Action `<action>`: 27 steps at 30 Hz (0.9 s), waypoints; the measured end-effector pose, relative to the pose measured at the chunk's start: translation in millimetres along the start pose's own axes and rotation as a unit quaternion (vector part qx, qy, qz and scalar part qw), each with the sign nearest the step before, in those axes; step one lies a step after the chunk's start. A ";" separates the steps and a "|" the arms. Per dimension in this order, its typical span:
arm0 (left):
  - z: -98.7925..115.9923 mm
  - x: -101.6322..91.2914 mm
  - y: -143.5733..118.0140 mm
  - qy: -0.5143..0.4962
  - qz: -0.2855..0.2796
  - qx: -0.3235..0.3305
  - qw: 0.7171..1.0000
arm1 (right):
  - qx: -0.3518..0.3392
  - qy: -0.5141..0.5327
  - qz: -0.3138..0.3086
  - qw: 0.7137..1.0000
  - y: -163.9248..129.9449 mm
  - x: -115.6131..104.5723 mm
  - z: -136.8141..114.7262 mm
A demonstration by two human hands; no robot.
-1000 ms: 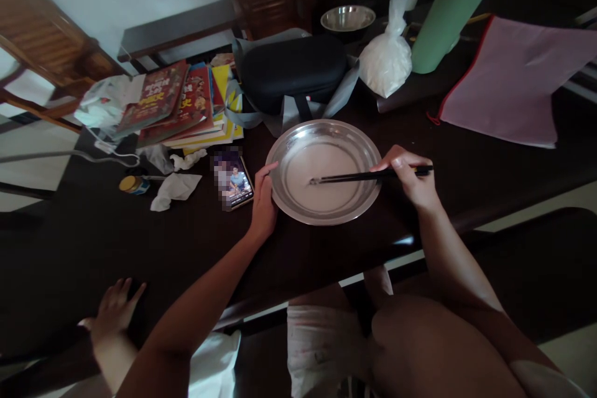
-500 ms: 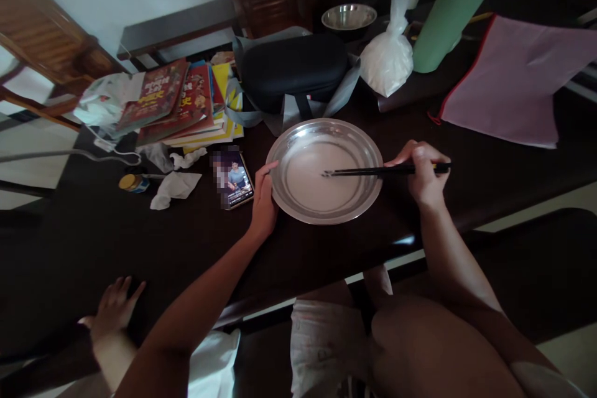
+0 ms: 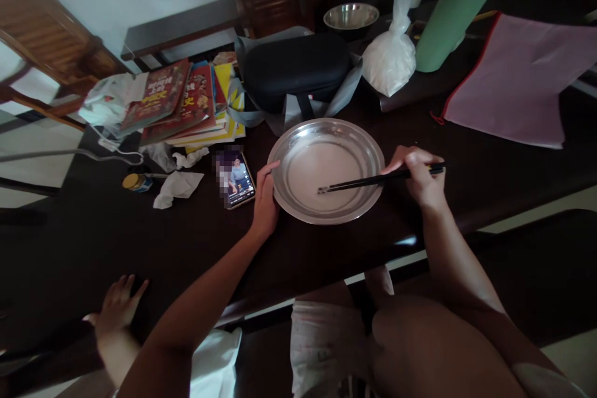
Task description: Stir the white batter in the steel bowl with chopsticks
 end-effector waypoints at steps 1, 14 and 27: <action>-0.1 0.1 0.0 0.000 0.000 -0.001 1.000 | 0.004 -0.007 -0.030 1.000 1.5 5.6 0.3; 0.0 0.0 0.9 -0.004 -0.002 0.002 1.000 | 0.006 -0.028 -0.039 0.999 2.3 8.2 -0.3; 0.8 1.1 0.6 0.021 -0.009 0.011 1.000 | -0.008 -0.036 0.011 0.999 0.3 0.5 -7.4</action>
Point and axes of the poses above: each hand's wrist, its own y-axis towards the middle knuckle, its own x-axis out of the palm, z = x × y, the point moved 10 cm from there along y, towards the middle knuckle, and after that the axes turned 15 degrees about -z, right-handed, at the moved point
